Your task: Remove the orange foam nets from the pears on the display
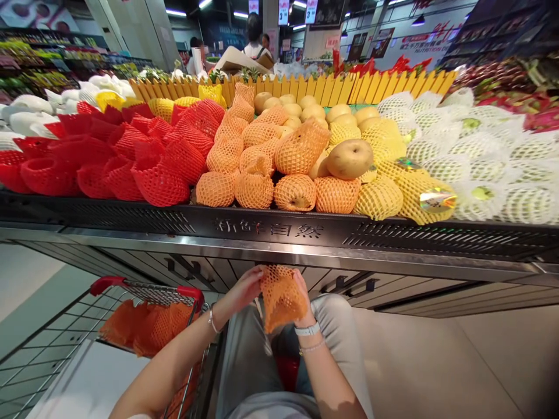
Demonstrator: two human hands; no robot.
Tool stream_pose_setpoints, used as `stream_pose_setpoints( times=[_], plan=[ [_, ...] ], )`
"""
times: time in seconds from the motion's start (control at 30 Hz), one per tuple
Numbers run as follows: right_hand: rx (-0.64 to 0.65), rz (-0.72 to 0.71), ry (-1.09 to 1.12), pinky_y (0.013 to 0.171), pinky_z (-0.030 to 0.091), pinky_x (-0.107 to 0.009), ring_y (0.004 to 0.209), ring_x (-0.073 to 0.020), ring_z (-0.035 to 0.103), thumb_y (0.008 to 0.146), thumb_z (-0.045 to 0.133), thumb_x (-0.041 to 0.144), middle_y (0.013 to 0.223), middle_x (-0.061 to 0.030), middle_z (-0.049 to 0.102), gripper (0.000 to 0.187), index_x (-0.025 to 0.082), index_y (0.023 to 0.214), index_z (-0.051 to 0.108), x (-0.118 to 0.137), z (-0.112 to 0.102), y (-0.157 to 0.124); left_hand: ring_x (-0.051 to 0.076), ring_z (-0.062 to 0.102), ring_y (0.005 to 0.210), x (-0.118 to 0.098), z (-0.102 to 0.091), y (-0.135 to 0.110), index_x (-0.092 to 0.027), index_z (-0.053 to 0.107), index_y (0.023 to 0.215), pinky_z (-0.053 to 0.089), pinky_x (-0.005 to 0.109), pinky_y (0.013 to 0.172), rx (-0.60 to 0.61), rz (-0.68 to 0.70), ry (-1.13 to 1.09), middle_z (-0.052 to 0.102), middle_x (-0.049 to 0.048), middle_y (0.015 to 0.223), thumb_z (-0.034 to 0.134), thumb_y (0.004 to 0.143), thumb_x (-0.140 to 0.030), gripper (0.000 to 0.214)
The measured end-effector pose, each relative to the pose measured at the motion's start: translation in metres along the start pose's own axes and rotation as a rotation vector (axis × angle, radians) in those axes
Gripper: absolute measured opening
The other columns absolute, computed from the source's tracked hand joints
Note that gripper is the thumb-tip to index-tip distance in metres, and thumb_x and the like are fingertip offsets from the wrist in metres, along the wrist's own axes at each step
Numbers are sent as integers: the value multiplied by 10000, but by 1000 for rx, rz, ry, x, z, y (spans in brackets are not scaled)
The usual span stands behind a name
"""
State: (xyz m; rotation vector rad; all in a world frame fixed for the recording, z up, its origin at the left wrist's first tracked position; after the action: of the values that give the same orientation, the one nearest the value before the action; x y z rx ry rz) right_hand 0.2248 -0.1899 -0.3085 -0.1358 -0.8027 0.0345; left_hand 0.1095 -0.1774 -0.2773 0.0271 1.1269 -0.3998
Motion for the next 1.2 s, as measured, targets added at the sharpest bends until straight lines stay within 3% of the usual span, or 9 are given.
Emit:
stream_pose_setpoints(
  times=[0.07,0.13,0.33,0.47,0.7,0.87,1.03,1.13,1.2],
  plan=[
    [-16,-11,-7,703,515,-297,702,-154,609,739,665,499,796,18,630,313,236,828,520,2,-2,-1,188,635,850,5,14,-2,-179,636,892,458,295,792,158,-26,85,671,60,900,862,471,-343,505],
    [-12,-29,-28,697,508,-269,692,-138,602,769,649,485,790,22,624,283,238,841,532,6,-2,-3,190,634,831,10,15,-1,-166,645,853,456,307,798,188,-40,217,685,58,868,895,404,-268,524],
    [217,99,-139,689,504,-252,721,-149,618,560,829,389,802,-15,661,418,185,861,624,-2,16,-10,138,577,690,-21,-17,2,-174,573,727,451,263,697,-105,155,278,644,-6,723,825,508,-300,357],
    [342,145,-324,608,495,-265,646,-155,600,560,810,322,720,-20,648,351,156,808,627,-16,22,-12,114,501,602,-41,-13,-10,-190,519,691,403,234,596,-108,255,399,560,-35,660,712,560,-209,234],
    [-64,-253,-398,507,276,-173,534,-67,309,599,615,128,583,88,328,254,200,597,372,21,-11,-3,116,410,599,-64,-12,-33,-207,489,714,318,235,576,-318,533,969,451,-45,657,532,603,-69,182],
    [-213,-413,-459,518,246,-194,550,-80,286,582,516,102,615,84,331,163,202,671,422,38,-21,-10,102,422,587,-39,5,-28,-208,455,837,318,214,553,-68,409,1039,459,-56,702,531,575,-73,305],
    [-290,-487,-477,576,331,-207,605,-95,390,610,497,134,719,56,438,197,206,789,453,52,-34,-11,178,529,822,-49,16,-32,-194,516,977,418,299,766,-50,445,1162,549,16,873,620,633,-125,365],
    [-208,-466,-504,708,423,-256,772,-140,525,577,474,123,872,0,551,343,192,907,538,53,-27,-8,275,461,1155,-44,27,-29,-194,467,1234,360,411,999,126,442,940,503,119,1225,738,663,-365,655],
    [-151,-448,-519,792,443,-290,873,-168,561,583,457,120,950,-24,590,403,194,962,574,52,-20,-7,271,465,1170,-40,19,-24,-188,468,1258,336,428,1034,114,385,720,508,133,1241,595,792,-517,584]
  ],
)
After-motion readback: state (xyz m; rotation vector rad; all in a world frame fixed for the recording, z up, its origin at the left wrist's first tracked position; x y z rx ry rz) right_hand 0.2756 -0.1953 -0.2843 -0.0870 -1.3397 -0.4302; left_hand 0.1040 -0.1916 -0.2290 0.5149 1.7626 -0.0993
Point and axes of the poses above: each hand's wrist, its own y-axis towards the middle knuckle, its own z-axis out of the palm, x = y × z, the point moved 10 cm from there along y, towards the middle knuckle
